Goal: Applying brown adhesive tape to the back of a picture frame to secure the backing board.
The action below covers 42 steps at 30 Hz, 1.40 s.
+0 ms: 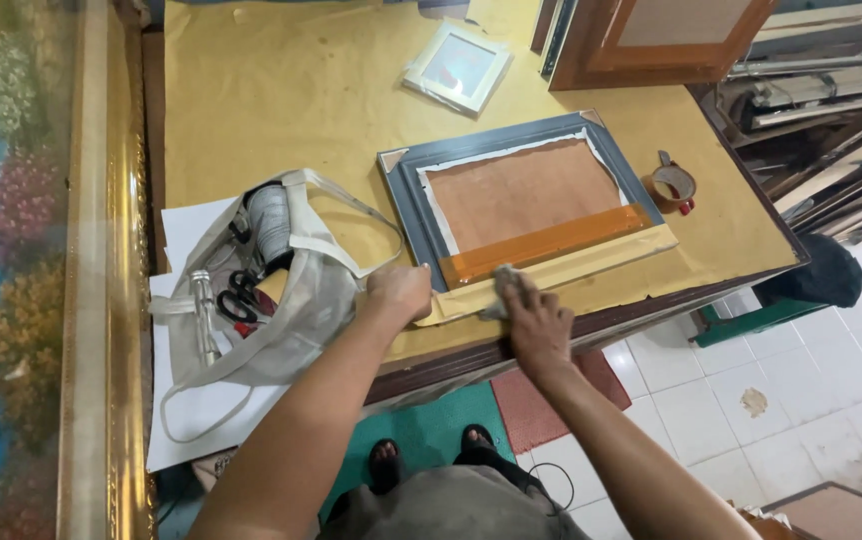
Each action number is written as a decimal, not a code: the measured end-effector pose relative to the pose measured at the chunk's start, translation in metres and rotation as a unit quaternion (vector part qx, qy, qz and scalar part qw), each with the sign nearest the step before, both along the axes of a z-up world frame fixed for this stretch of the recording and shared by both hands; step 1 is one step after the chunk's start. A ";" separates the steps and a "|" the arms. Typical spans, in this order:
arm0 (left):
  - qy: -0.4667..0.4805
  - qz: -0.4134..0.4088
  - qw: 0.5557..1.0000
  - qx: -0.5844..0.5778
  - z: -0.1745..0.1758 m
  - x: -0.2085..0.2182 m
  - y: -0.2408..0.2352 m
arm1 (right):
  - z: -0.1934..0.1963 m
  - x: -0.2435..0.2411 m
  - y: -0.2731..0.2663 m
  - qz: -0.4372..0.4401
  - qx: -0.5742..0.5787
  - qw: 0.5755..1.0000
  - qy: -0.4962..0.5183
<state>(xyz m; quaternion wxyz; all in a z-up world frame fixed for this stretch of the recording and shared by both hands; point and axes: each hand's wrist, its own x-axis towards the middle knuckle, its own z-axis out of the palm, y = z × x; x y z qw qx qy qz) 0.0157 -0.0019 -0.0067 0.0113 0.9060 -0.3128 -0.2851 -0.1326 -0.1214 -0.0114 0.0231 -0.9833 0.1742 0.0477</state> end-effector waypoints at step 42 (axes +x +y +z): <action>-0.160 -0.024 0.931 -0.326 -0.063 -0.109 -0.258 | -0.038 -0.035 -0.247 0.015 -0.040 0.998 -0.053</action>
